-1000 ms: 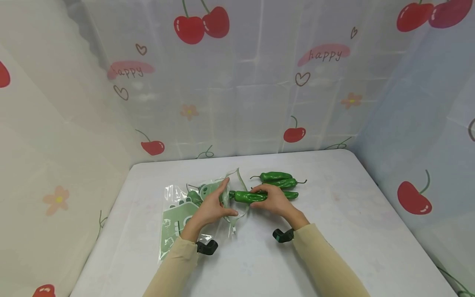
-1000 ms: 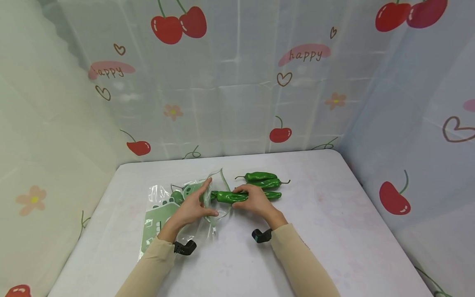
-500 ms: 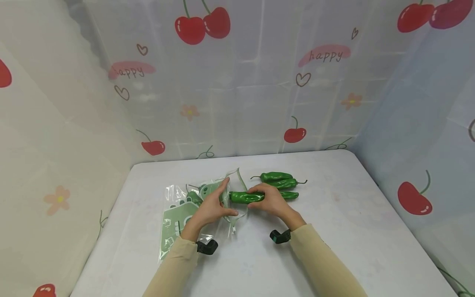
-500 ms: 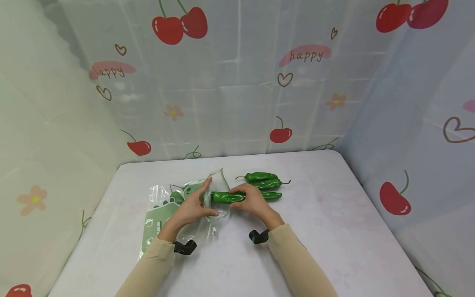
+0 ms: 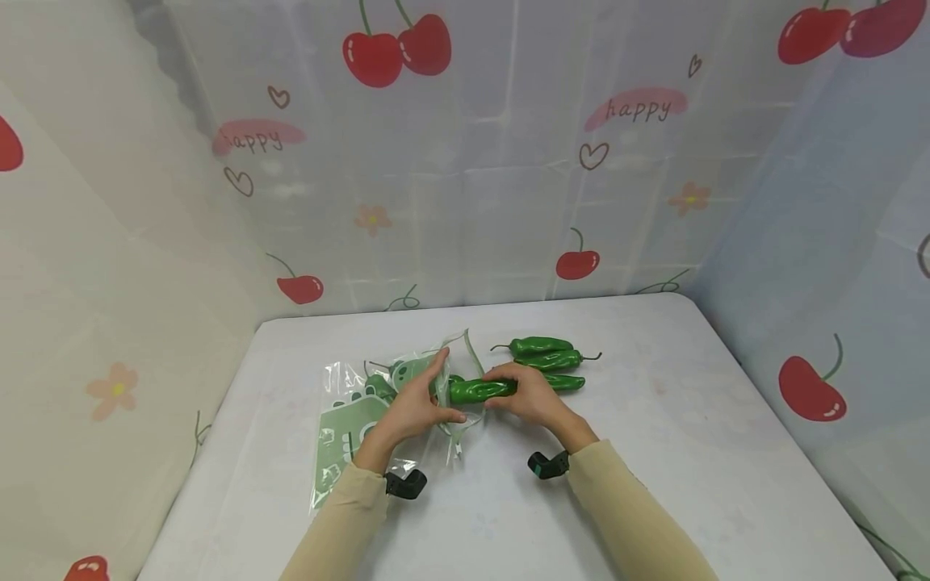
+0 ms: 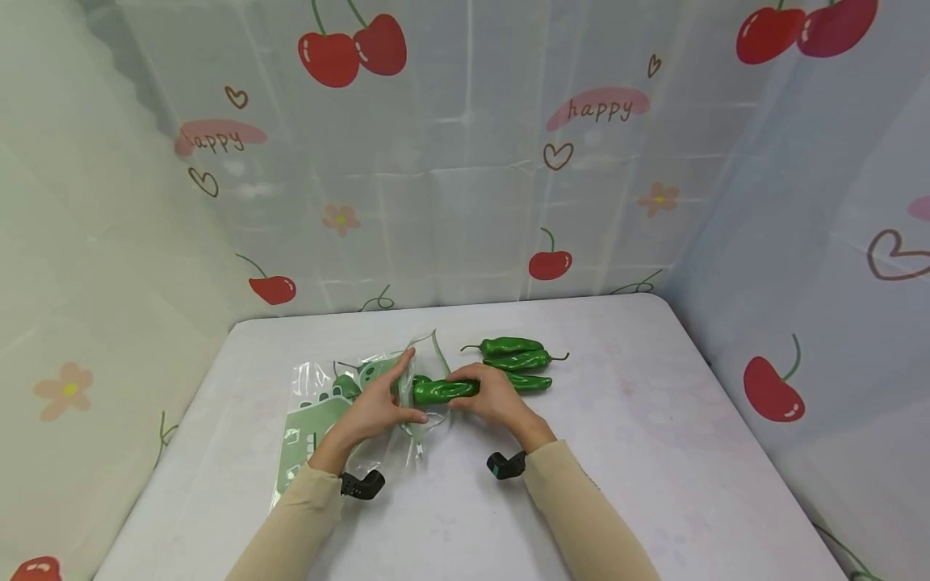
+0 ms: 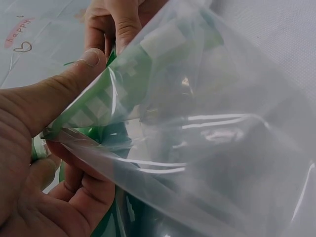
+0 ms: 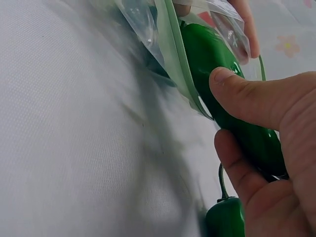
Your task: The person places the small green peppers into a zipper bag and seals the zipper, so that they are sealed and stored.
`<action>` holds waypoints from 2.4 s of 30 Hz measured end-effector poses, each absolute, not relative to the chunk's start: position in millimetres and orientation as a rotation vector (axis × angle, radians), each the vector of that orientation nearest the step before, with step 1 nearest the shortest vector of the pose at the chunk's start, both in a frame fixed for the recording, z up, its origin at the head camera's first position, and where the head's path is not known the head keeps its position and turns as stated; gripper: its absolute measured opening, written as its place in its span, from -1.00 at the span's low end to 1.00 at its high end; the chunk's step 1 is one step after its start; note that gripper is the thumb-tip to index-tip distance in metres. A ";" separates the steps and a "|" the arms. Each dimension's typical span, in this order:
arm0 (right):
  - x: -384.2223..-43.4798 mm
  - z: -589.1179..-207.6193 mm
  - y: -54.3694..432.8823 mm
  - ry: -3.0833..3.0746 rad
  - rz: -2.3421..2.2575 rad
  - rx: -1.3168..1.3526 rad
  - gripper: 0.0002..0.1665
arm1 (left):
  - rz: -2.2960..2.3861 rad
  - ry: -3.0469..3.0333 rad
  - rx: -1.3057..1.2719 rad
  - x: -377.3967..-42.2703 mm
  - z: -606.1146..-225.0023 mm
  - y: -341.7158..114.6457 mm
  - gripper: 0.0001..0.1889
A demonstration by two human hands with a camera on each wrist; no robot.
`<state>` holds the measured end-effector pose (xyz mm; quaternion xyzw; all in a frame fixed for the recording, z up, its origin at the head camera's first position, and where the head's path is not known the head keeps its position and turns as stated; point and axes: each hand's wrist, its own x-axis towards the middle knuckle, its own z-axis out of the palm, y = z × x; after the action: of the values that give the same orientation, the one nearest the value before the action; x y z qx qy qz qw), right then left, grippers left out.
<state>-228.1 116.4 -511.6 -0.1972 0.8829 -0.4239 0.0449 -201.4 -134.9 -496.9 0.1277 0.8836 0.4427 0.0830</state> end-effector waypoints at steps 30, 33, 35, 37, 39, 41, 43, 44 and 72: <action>-225.2 -511.0 115.8 2.598 -1.462 -0.437 -0.52 | 1.333 2.634 0.390 -200.7 -499.9 -134.0 0.32; -224.8 -511.0 115.4 2.592 -1.459 -0.442 -0.52 | 1.332 2.635 0.383 -200.3 -499.6 -133.6 0.32; -224.8 -510.8 114.8 2.583 -1.465 -0.434 -0.53 | 1.332 2.631 0.379 -199.8 -499.3 -133.4 0.32; -225.1 -510.7 114.0 2.569 -1.490 -0.416 -0.57 | 1.331 2.628 0.379 -199.4 -498.9 -133.1 0.31; -225.4 -510.6 113.3 2.550 -1.521 -0.394 -0.62 | 1.332 2.628 0.380 -199.3 -498.3 -133.0 0.31; -225.6 -510.5 112.6 2.536 -1.547 -0.369 -0.67 | 1.330 2.627 0.378 -199.1 -497.8 -132.9 0.31; -225.7 -510.2 112.1 2.531 -1.559 -0.348 -0.70 | 1.323 2.631 0.376 -199.2 -497.3 -133.0 0.31; -225.6 -510.1 111.9 2.533 -1.559 -0.338 -0.71 | 1.322 2.631 0.375 -199.3 -497.2 -133.1 0.32; -222.5 -506.9 105.8 2.532 -1.582 -0.346 -0.80 | 1.308 2.624 0.366 -199.2 -496.3 -134.5 0.31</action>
<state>-222.5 105.8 -506.9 -0.1150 0.8405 -0.5250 0.0680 -199.2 -134.5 -496.3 0.1234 0.8841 0.4409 0.0934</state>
